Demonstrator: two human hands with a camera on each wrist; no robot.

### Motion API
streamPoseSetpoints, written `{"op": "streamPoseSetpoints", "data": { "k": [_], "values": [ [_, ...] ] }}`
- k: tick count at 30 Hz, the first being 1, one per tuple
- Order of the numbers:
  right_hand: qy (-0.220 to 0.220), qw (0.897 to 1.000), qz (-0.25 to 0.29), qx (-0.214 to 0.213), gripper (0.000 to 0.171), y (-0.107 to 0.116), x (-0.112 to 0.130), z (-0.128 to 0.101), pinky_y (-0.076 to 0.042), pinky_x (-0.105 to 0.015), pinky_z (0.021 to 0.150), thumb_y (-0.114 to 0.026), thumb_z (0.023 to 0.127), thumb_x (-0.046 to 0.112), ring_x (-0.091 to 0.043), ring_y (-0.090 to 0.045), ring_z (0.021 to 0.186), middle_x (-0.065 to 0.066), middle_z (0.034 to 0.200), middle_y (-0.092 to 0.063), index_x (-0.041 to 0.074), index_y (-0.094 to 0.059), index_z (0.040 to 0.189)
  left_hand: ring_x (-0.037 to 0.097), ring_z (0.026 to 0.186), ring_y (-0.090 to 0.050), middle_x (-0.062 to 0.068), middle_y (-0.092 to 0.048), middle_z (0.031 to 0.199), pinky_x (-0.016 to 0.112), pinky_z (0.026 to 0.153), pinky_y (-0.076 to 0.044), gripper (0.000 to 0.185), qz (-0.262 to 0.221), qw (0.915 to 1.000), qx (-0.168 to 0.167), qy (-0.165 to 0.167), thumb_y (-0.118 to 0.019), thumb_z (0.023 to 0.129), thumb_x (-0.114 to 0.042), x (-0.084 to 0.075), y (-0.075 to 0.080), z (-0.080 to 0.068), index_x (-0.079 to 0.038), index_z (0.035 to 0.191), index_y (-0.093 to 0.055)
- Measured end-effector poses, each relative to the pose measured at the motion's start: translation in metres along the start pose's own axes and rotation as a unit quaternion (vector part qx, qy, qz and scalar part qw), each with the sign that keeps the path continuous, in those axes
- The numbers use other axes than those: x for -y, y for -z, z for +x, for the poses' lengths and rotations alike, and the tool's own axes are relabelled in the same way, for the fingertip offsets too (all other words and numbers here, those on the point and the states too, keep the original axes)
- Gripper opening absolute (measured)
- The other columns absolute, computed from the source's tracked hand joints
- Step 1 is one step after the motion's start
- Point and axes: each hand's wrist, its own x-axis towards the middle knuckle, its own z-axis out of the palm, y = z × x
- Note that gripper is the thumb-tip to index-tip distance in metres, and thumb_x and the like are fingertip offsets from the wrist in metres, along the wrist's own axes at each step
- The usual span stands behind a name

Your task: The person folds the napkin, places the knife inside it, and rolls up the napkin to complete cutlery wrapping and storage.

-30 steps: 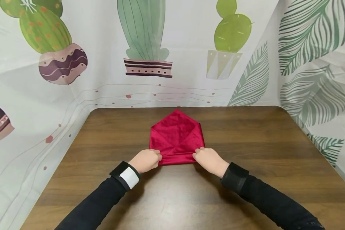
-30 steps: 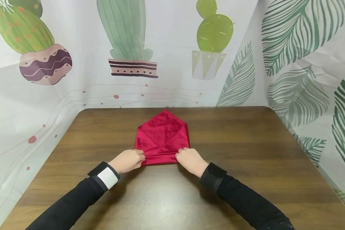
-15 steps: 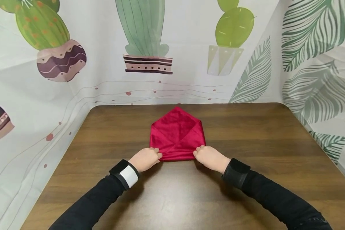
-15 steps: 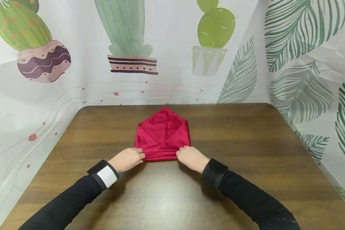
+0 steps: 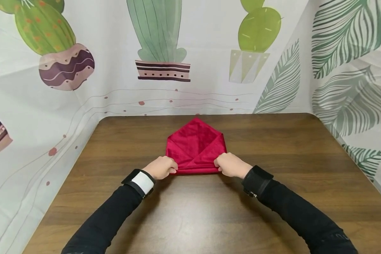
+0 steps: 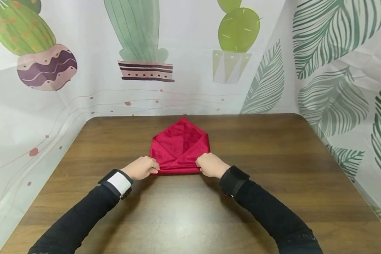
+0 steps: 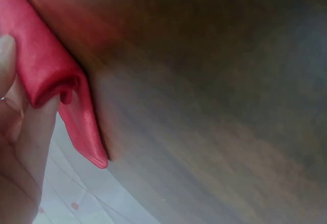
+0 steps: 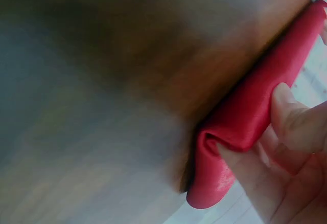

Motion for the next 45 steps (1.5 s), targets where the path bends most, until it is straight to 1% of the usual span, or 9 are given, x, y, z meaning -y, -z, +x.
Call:
{"op": "streamPoseSetpoints", "data": {
  "k": [8, 15, 19, 22, 26, 31, 35, 40, 45],
  "values": [
    [-0.072, 0.997, 0.036, 0.003, 0.011, 0.003, -0.005, 0.008, -0.044, -0.031, 0.051, -0.066, 0.074, 0.005, -0.015, -0.052, 0.059, 0.005, 0.063, -0.052, 0.011, -0.058, 0.07, 0.008, 0.058, -0.047, -0.01, -0.051, 0.059, 0.022, 0.055, -0.041, 0.017, -0.065, 0.9963, -0.018, 0.054, -0.066, 0.076, -0.003, 0.007, -0.002, 0.004, -0.014, 0.066, -0.058],
    [-0.087, 0.996, 0.032, 0.0, 0.014, 0.0, -0.007, 0.008, -0.043, -0.03, 0.051, -0.067, 0.074, 0.007, -0.014, -0.051, 0.061, 0.005, 0.064, -0.051, 0.013, -0.057, 0.067, 0.012, 0.057, -0.048, -0.009, -0.042, 0.054, 0.025, 0.05, -0.037, 0.027, 0.008, 0.9951, -0.016, 0.097, -0.064, 0.076, -0.004, -0.004, 0.001, 0.008, -0.016, 0.057, -0.049],
    [-0.053, 0.995, -0.066, -0.05, 0.02, -0.006, 0.002, 0.005, -0.044, -0.03, 0.049, -0.067, 0.073, 0.004, -0.016, -0.053, 0.056, 0.003, 0.058, -0.051, 0.013, -0.054, 0.061, 0.018, 0.068, -0.057, -0.007, -0.047, 0.061, 0.028, 0.053, -0.043, 0.025, 0.054, 0.9943, -0.018, 0.09, -0.066, 0.075, -0.006, -0.008, -0.001, 0.006, -0.017, 0.057, -0.051],
    [-0.003, 0.981, -0.17, -0.092, 0.022, -0.012, 0.014, 0.002, -0.043, -0.028, 0.045, -0.066, 0.071, 0.0, -0.016, -0.051, 0.049, 0.001, 0.051, -0.048, 0.012, -0.052, 0.059, 0.018, 0.064, -0.057, -0.004, -0.048, 0.065, 0.029, 0.053, -0.044, 0.022, 0.079, 0.9937, -0.024, 0.076, -0.067, 0.074, -0.007, -0.009, -0.003, 0.006, -0.017, 0.059, -0.054],
    [0.077, 0.947, -0.277, -0.14, 0.016, -0.021, 0.027, 0.0, -0.04, -0.025, 0.041, -0.064, 0.068, 0.001, -0.014, -0.046, 0.041, 0.002, 0.044, -0.041, 0.009, -0.05, 0.065, 0.019, 0.06, -0.054, -0.001, -0.047, 0.065, 0.029, 0.053, -0.045, 0.02, 0.119, 0.99, -0.034, 0.068, -0.068, 0.073, -0.007, -0.011, -0.004, 0.006, -0.016, 0.06, -0.055],
    [0.104, 0.914, -0.338, -0.198, 0.014, -0.031, 0.031, 0.002, -0.04, -0.026, 0.039, -0.06, 0.065, 0.0, -0.015, -0.046, 0.038, 0.002, 0.042, -0.039, 0.005, -0.048, 0.071, 0.022, 0.058, -0.055, 0.004, -0.05, 0.066, 0.033, 0.051, -0.047, 0.013, 0.18, 0.9816, -0.032, 0.055, -0.063, 0.073, 0.001, -0.022, -0.001, 0.01, -0.011, 0.068, -0.061],
    [0.107, 0.915, -0.337, -0.195, 0.019, -0.029, 0.03, 0.008, -0.037, -0.023, 0.039, -0.057, 0.066, -0.001, -0.012, -0.041, 0.037, 0.004, 0.042, -0.034, 0.009, -0.04, 0.066, 0.02, 0.059, -0.056, 0.005, -0.053, 0.069, 0.032, 0.052, -0.047, 0.007, 0.195, 0.9794, -0.026, 0.047, -0.067, 0.074, -0.007, -0.033, 0.0, 0.017, -0.011, 0.078, -0.064],
    [0.117, 0.931, -0.315, -0.144, 0.026, -0.025, 0.026, 0.011, -0.033, -0.02, 0.04, -0.064, 0.073, 0.006, -0.011, -0.038, 0.037, 0.003, 0.043, -0.033, 0.01, -0.039, 0.065, 0.018, 0.064, -0.057, 0.004, -0.056, 0.076, 0.028, 0.058, -0.048, 0.02, 0.211, 0.977, -0.019, 0.028, -0.075, 0.068, -0.021, -0.039, -0.011, 0.029, -0.012, 0.083, -0.065],
    [0.105, 0.938, -0.305, -0.131, 0.023, -0.02, 0.019, 0.011, -0.036, -0.021, 0.042, -0.069, 0.072, 0.01, -0.012, -0.041, 0.039, 0.002, 0.045, -0.039, 0.011, -0.047, 0.068, 0.018, 0.064, -0.057, 0.001, -0.055, 0.071, 0.027, 0.058, -0.047, 0.013, 0.218, 0.9747, -0.043, 0.025, -0.075, 0.068, -0.018, -0.04, -0.017, 0.04, -0.013, 0.074, -0.065]
  ]
}}
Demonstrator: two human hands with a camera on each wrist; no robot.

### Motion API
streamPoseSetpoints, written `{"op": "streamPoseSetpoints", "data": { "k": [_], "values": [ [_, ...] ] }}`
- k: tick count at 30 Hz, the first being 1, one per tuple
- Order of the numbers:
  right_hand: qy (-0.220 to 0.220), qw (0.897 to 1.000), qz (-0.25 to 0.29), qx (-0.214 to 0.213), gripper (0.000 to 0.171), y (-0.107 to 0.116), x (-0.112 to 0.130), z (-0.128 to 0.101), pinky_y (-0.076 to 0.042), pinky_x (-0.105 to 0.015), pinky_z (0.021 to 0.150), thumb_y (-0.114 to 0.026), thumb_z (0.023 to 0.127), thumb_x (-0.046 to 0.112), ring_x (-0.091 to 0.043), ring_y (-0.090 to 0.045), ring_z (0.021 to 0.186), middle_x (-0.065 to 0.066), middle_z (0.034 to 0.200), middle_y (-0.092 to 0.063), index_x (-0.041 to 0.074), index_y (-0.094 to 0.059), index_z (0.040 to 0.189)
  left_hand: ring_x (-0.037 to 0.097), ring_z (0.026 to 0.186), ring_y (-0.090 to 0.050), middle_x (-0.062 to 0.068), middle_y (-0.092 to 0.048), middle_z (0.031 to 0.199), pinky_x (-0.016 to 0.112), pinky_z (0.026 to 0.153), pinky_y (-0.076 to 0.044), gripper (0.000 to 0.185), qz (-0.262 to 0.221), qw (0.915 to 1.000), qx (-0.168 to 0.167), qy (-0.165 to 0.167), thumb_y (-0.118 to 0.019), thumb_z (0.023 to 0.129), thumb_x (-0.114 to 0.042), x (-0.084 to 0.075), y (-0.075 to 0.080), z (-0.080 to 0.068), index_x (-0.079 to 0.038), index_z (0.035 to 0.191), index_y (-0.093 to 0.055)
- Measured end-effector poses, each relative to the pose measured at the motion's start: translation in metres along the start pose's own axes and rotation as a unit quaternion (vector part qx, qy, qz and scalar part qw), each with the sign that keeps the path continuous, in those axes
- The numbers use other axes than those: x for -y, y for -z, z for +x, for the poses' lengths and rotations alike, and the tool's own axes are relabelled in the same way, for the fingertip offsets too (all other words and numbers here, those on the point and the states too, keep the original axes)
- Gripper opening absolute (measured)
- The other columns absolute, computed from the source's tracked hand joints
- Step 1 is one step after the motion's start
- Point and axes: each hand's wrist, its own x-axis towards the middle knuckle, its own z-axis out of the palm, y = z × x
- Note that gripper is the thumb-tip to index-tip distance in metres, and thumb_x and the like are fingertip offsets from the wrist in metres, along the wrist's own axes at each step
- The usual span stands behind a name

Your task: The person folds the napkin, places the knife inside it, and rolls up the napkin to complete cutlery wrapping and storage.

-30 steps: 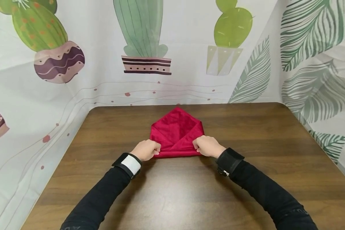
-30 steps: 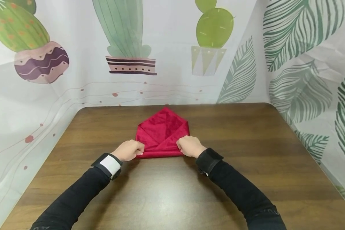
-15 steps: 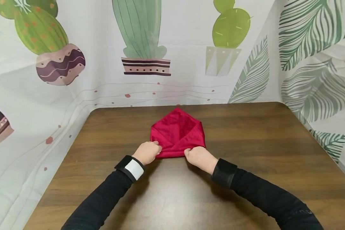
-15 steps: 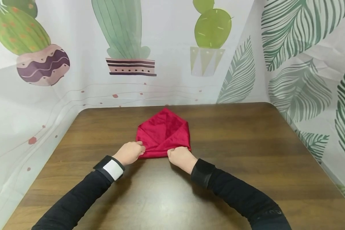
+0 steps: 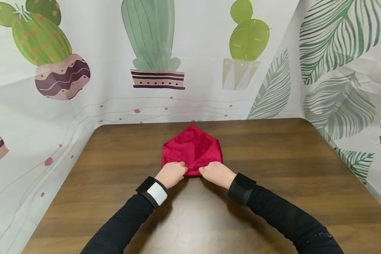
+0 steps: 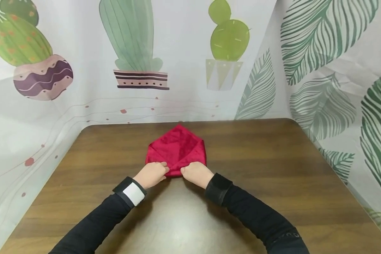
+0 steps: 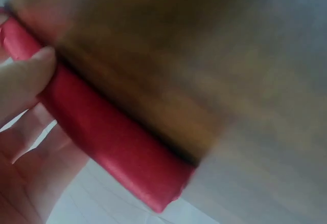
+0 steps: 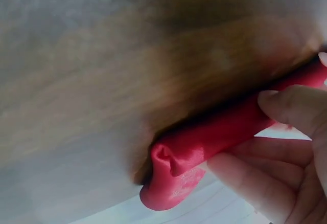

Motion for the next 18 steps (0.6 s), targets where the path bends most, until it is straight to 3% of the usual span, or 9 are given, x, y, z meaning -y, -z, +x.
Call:
{"op": "streamPoseSetpoints", "data": {
  "k": [3, 7, 12, 18],
  "values": [
    [-0.032, 0.999, 0.01, 0.003, 0.022, 0.001, 0.005, 0.003, -0.038, -0.021, 0.044, -0.071, 0.071, 0.01, -0.012, -0.045, 0.042, 0.002, 0.046, -0.041, 0.012, -0.049, 0.066, 0.017, 0.064, -0.057, 0.0, -0.053, 0.069, 0.026, 0.058, -0.047, 0.01, -0.011, 0.9999, -0.003, 0.004, -0.073, 0.07, -0.015, 0.0, -0.002, -0.004, -0.013, 0.07, -0.064],
    [-0.068, 0.998, 0.012, 0.013, 0.017, 0.004, 0.006, 0.003, -0.042, -0.022, 0.044, -0.07, 0.071, 0.009, -0.015, -0.049, 0.047, -0.003, 0.053, -0.045, 0.01, -0.055, 0.064, 0.017, 0.067, -0.058, 0.0, -0.055, 0.07, 0.026, 0.059, -0.047, 0.008, -0.036, 0.9993, 0.013, 0.002, -0.072, 0.071, -0.015, 0.0, 0.001, 0.002, -0.013, 0.071, -0.065],
    [-0.069, 0.995, 0.049, 0.045, 0.011, 0.01, 0.002, 0.007, -0.045, -0.024, 0.047, -0.071, 0.071, 0.007, -0.018, -0.051, 0.051, -0.006, 0.06, -0.048, 0.007, -0.06, 0.069, 0.016, 0.067, -0.058, -0.001, -0.058, 0.067, 0.026, 0.059, -0.047, 0.007, -0.082, 0.9954, 0.049, 0.01, -0.072, 0.072, -0.014, 0.005, 0.006, 0.009, -0.014, 0.071, -0.065],
    [-0.054, 0.992, 0.099, 0.049, 0.022, 0.009, 0.004, 0.01, -0.041, -0.023, 0.045, -0.07, 0.073, 0.007, -0.016, -0.05, 0.049, -0.004, 0.054, -0.045, 0.007, -0.048, 0.077, 0.014, 0.072, -0.059, -0.001, -0.063, 0.076, 0.026, 0.064, -0.047, 0.008, -0.131, 0.9852, 0.105, 0.032, -0.07, 0.074, -0.015, 0.014, 0.009, 0.011, -0.012, 0.082, -0.068]
  ]
}}
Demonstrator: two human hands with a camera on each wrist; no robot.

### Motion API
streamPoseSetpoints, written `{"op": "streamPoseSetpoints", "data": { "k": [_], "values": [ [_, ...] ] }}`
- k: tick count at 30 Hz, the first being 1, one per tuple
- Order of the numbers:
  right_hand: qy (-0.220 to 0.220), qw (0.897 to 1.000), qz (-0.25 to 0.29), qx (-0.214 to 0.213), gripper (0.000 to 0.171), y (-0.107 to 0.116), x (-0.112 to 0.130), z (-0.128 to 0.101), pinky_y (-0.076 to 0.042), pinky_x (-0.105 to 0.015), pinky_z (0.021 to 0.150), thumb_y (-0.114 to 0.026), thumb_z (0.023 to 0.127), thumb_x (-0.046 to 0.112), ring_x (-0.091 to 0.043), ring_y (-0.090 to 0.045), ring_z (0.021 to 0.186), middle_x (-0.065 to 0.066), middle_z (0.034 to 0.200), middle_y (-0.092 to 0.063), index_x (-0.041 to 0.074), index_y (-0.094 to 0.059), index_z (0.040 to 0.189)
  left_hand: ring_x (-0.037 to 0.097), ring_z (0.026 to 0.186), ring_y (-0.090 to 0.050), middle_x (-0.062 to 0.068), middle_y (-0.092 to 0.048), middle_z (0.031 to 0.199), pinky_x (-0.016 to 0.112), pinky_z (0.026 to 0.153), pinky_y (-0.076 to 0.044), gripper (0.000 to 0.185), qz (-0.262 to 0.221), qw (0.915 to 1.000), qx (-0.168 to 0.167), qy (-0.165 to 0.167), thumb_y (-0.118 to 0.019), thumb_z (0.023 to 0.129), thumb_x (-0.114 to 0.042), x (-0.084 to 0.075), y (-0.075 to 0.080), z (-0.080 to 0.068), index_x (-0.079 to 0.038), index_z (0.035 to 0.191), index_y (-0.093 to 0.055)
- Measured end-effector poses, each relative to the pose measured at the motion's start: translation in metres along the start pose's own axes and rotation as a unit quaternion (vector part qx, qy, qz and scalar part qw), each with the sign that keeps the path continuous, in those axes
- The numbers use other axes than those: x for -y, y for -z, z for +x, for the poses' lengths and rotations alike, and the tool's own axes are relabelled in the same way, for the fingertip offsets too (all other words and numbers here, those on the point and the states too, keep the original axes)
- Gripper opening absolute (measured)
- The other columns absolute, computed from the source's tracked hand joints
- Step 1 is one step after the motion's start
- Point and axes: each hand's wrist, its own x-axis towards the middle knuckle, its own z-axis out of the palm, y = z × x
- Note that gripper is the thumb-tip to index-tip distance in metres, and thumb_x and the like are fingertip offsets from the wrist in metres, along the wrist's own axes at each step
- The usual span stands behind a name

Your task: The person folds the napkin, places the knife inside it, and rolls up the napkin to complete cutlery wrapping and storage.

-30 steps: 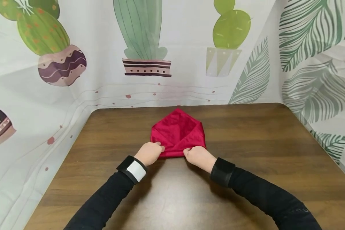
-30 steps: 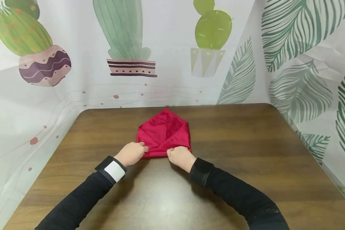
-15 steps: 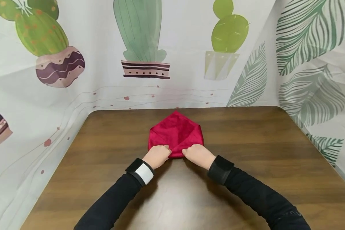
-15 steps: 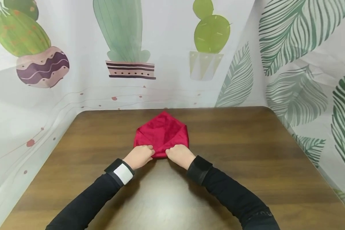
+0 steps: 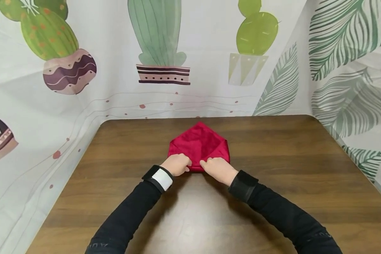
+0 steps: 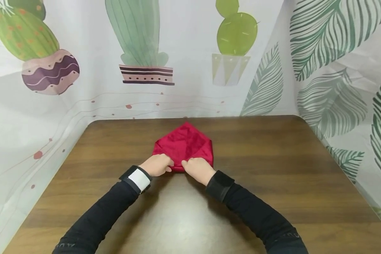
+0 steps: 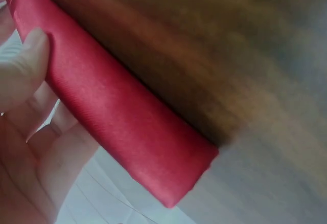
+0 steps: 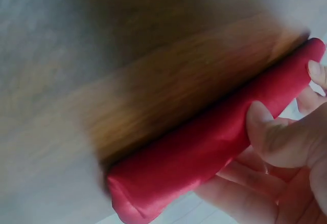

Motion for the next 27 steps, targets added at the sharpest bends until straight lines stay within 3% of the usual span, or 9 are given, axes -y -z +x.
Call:
{"op": "streamPoseSetpoints", "data": {
  "k": [6, 12, 19, 24, 27],
  "values": [
    [-0.008, 0.997, -0.051, -0.051, 0.026, -0.009, 0.008, -0.001, -0.04, -0.024, 0.04, -0.066, 0.075, 0.006, -0.015, -0.046, 0.044, -0.003, 0.049, -0.039, 0.009, -0.04, 0.073, 0.012, 0.059, -0.052, -0.006, -0.053, 0.064, 0.024, 0.057, -0.043, 0.018, -0.027, 0.9996, 0.003, -0.004, -0.07, 0.075, -0.012, 0.005, 0.001, 0.004, -0.017, 0.077, -0.053],
    [-0.028, 0.992, -0.102, -0.064, 0.016, -0.014, 0.013, -0.004, -0.04, -0.02, 0.039, -0.062, 0.079, 0.007, -0.017, -0.045, 0.056, -0.008, 0.068, -0.043, 0.008, -0.046, 0.082, 0.012, 0.056, -0.047, -0.007, -0.047, 0.061, 0.024, 0.054, -0.04, 0.023, -0.036, 0.9992, 0.009, -0.014, -0.069, 0.075, -0.009, 0.005, 0.001, 0.004, -0.017, 0.07, -0.047],
    [-0.091, 0.973, -0.199, -0.078, 0.008, -0.011, 0.022, -0.007, -0.037, -0.018, 0.035, -0.053, 0.079, 0.004, -0.016, -0.043, 0.053, -0.006, 0.061, -0.039, 0.009, -0.051, 0.072, 0.012, 0.068, -0.05, -0.004, -0.048, 0.069, 0.024, 0.058, -0.042, 0.02, -0.024, 0.9993, 0.024, -0.018, -0.069, 0.075, -0.009, 0.002, 0.0, 0.01, -0.016, 0.072, -0.05],
    [-0.079, 0.978, -0.18, -0.072, 0.018, -0.012, 0.021, -0.007, -0.044, -0.027, 0.039, -0.038, 0.08, -0.003, -0.021, -0.049, 0.051, -0.009, 0.061, -0.046, 0.008, -0.053, 0.081, 0.012, 0.07, -0.05, -0.003, -0.049, 0.07, 0.023, 0.059, -0.042, 0.017, -0.044, 0.9987, 0.026, -0.005, -0.068, 0.076, -0.009, 0.004, -0.001, 0.012, -0.015, 0.072, -0.053],
    [-0.062, 0.983, -0.141, -0.098, 0.015, -0.014, 0.018, -0.006, -0.045, -0.029, 0.04, -0.041, 0.082, 0.002, -0.023, -0.05, 0.049, -0.01, 0.061, -0.048, 0.01, -0.051, 0.09, 0.012, 0.071, -0.05, -0.003, -0.05, 0.071, 0.023, 0.06, -0.042, 0.016, -0.05, 0.9984, 0.024, 0.007, -0.068, 0.076, -0.008, 0.006, -0.001, 0.011, -0.015, 0.072, -0.054]
  ]
}}
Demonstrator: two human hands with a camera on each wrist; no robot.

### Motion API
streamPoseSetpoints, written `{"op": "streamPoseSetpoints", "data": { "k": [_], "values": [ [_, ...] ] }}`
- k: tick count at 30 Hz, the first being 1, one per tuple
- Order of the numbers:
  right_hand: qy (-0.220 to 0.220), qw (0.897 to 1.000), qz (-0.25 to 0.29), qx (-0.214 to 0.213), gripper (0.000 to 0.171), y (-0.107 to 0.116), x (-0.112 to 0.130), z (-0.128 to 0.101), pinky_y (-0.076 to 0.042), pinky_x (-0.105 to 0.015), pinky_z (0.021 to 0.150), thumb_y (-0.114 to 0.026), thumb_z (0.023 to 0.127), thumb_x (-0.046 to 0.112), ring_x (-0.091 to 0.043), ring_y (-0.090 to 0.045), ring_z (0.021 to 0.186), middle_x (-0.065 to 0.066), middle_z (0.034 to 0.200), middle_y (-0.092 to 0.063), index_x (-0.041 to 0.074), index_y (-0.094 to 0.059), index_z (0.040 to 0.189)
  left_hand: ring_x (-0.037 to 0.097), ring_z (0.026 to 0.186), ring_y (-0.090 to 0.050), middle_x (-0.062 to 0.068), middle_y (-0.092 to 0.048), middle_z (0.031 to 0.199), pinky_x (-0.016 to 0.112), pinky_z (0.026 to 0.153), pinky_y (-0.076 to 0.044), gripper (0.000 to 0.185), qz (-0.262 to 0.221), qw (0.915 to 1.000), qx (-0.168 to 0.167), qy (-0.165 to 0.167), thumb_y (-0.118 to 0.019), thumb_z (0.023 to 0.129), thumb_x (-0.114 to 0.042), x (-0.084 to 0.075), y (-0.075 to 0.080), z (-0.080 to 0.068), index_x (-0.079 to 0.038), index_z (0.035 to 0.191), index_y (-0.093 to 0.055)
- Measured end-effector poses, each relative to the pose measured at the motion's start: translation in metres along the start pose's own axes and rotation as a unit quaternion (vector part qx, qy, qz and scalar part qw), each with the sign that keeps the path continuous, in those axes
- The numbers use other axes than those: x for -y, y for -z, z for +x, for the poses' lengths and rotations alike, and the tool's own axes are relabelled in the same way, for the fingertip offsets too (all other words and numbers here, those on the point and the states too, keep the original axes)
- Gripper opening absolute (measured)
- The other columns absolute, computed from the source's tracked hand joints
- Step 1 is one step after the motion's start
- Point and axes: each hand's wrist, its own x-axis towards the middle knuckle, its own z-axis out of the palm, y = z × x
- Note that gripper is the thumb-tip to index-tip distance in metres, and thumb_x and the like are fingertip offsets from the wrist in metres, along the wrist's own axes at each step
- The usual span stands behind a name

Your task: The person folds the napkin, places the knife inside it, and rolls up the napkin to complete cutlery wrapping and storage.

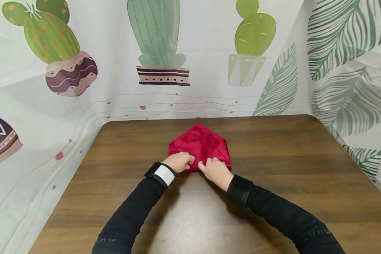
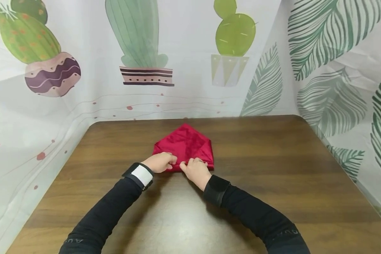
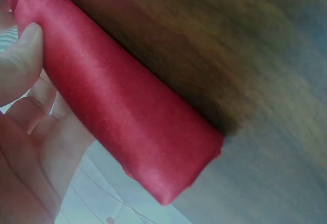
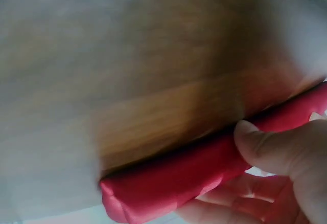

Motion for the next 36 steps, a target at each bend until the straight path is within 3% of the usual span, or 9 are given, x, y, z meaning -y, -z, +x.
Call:
{"op": "streamPoseSetpoints", "data": {
  "k": [3, 6, 10, 14, 17, 20, 24, 30, 36],
  "values": [
    [0.009, 0.999, 0.037, -0.026, 0.007, -0.002, -0.002, 0.001, -0.044, -0.029, 0.039, -0.049, 0.084, 0.009, -0.023, -0.049, 0.049, -0.011, 0.062, -0.048, 0.01, -0.048, 0.09, 0.013, 0.072, -0.051, -0.002, -0.051, 0.072, 0.023, 0.062, -0.043, 0.014, -0.001, 1.0, -0.002, 0.006, -0.067, 0.077, -0.007, 0.001, 0.001, -0.001, -0.014, 0.072, -0.055],
    [0.011, 0.998, 0.061, -0.025, 0.015, -0.002, -0.003, 0.001, -0.042, -0.025, 0.037, -0.058, 0.081, 0.011, -0.021, -0.047, 0.055, -0.011, 0.068, -0.045, 0.01, -0.046, 0.089, 0.015, 0.073, -0.052, -0.001, -0.053, 0.073, 0.025, 0.062, -0.044, 0.012, 0.002, 0.9999, -0.009, 0.011, -0.066, 0.077, -0.006, -0.001, 0.002, -0.003, -0.013, 0.073, -0.057],
    [0.013, 0.998, 0.057, 0.002, 0.024, 0.001, -0.006, 0.002, -0.04, -0.019, 0.037, -0.067, 0.075, 0.014, -0.018, -0.045, 0.062, -0.009, 0.075, -0.043, 0.011, -0.049, 0.091, 0.015, 0.074, -0.054, 0.0, -0.054, 0.075, 0.027, 0.061, -0.046, 0.007, 0.061, 0.9973, -0.033, 0.026, -0.068, 0.076, -0.009, -0.007, 0.0, -0.005, -0.014, 0.076, -0.062],
    [0.024, 0.998, 0.04, 0.033, 0.028, -0.002, -0.006, 0.005, -0.042, -0.02, 0.041, -0.07, 0.074, 0.018, -0.018, -0.048, 0.061, -0.009, 0.074, -0.046, 0.013, -0.052, 0.095, 0.019, 0.068, -0.056, 0.004, -0.056, 0.077, 0.031, 0.055, -0.049, 0.011, 0.163, 0.9833, -0.063, 0.051, -0.069, 0.075, -0.013, -0.015, -0.008, -0.007, -0.016, 0.085, -0.067],
    [0.03, 0.997, 0.039, 0.053, 0.028, -0.003, -0.005, 0.009, -0.045, -0.022, 0.044, -0.07, 0.075, 0.02, -0.018, -0.051, 0.061, -0.009, 0.075, -0.049, 0.015, -0.054, 0.097, 0.023, 0.063, -0.055, 0.008, -0.056, 0.076, 0.033, 0.051, -0.049, 0.018, 0.206, 0.9721, -0.094, 0.06, -0.069, 0.075, -0.011, -0.024, -0.014, -0.011, -0.013, 0.092, -0.065],
    [0.036, 0.996, 0.036, 0.072, 0.029, -0.002, -0.005, 0.013, -0.047, -0.024, 0.048, -0.069, 0.076, 0.022, -0.018, -0.052, 0.061, -0.009, 0.077, -0.052, 0.015, -0.056, 0.101, 0.025, 0.066, -0.055, 0.011, -0.056, 0.078, 0.033, 0.05, -0.05, 0.021, 0.21, 0.9691, -0.114, 0.06, -0.068, 0.076, -0.01, -0.033, -0.014, -0.016, -0.01, 0.096, -0.063],
    [0.044, 0.993, 0.029, 0.103, 0.034, -0.002, -0.007, 0.015, -0.048, -0.024, 0.05, -0.069, 0.075, 0.023, -0.018, -0.054, 0.063, -0.009, 0.078, -0.056, 0.014, -0.057, 0.106, 0.025, 0.075, -0.053, 0.011, -0.055, 0.084, 0.033, 0.053, -0.05, 0.026, 0.183, 0.9749, -0.109, 0.063, -0.071, 0.073, -0.013, -0.037, -0.012, -0.018, -0.009, 0.097, -0.063],
    [0.044, 0.993, 0.029, 0.104, 0.033, -0.003, -0.013, 0.015, -0.047, -0.023, 0.052, -0.069, 0.075, 0.02, -0.017, -0.051, 0.065, -0.009, 0.081, -0.054, 0.014, -0.058, 0.106, 0.023, 0.074, -0.053, 0.008, -0.056, 0.083, 0.03, 0.055, -0.05, 0.02, 0.199, 0.9709, -0.124, 0.047, -0.071, 0.073, -0.012, -0.033, -0.013, -0.009, -0.012, 0.093, -0.066],
    [0.033, 0.999, -0.023, 0.032, 0.013, -0.006, -0.011, 0.012, -0.044, -0.021, 0.045, -0.065, 0.077, 0.015, -0.017, -0.05, 0.057, -0.006, 0.068, -0.053, 0.014, -0.064, 0.091, 0.02, 0.06, -0.051, 0.005, -0.054, 0.075, 0.027, 0.05, -0.047, 0.006, 0.286, 0.9493, -0.128, -0.029, -0.065, 0.076, -0.008, -0.028, -0.017, -0.001, -0.013, 0.08, -0.065]
  ]
}}
